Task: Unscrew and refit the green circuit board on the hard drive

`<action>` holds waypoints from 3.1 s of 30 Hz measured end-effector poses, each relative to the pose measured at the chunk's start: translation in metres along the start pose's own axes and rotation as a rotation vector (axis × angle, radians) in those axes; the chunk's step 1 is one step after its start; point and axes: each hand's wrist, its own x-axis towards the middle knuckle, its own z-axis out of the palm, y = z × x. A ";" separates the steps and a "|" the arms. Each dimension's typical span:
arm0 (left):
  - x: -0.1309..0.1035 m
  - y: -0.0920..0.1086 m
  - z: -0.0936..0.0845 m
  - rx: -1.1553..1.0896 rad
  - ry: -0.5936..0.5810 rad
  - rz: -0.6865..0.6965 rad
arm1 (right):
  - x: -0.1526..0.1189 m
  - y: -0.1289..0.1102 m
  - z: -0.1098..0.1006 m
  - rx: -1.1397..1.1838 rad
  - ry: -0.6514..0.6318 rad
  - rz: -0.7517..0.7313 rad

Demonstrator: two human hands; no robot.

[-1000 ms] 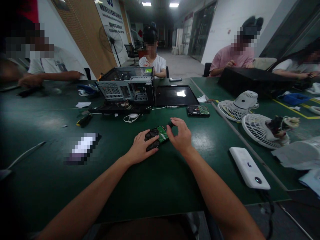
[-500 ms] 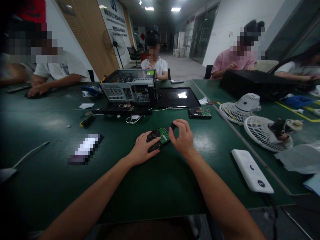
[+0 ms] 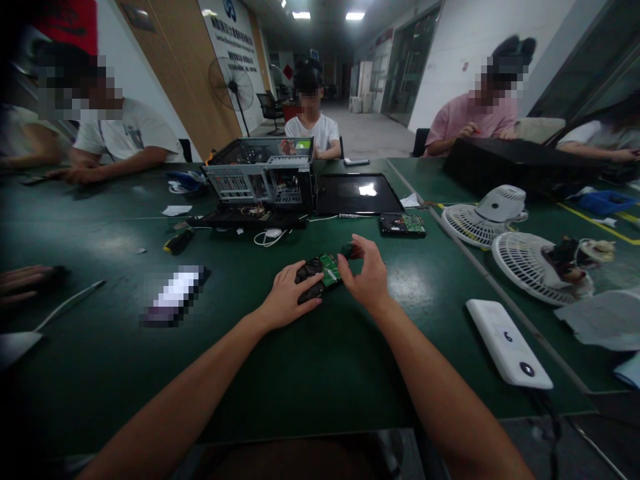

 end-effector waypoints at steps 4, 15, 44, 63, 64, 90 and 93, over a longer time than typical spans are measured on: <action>0.000 0.000 0.001 -0.015 0.010 -0.006 | 0.004 -0.004 -0.002 -0.058 -0.017 0.009; 0.000 0.002 -0.002 -0.018 0.006 -0.006 | 0.002 -0.006 0.004 0.000 -0.085 0.223; 0.002 -0.008 -0.006 -0.296 0.250 -0.432 | 0.023 0.097 -0.056 -0.815 -0.752 0.697; 0.004 -0.032 0.004 -0.033 0.019 -0.119 | 0.019 0.092 -0.050 -0.773 -0.759 0.678; 0.004 -0.031 0.002 -0.038 0.017 -0.118 | 0.019 0.089 -0.048 -0.754 -0.749 0.659; 0.001 -0.017 -0.012 -0.251 0.006 0.012 | -0.001 0.019 0.006 -0.124 -0.771 0.346; 0.001 -0.016 -0.012 -0.247 0.007 0.007 | -0.001 0.019 0.008 -0.145 -0.760 0.349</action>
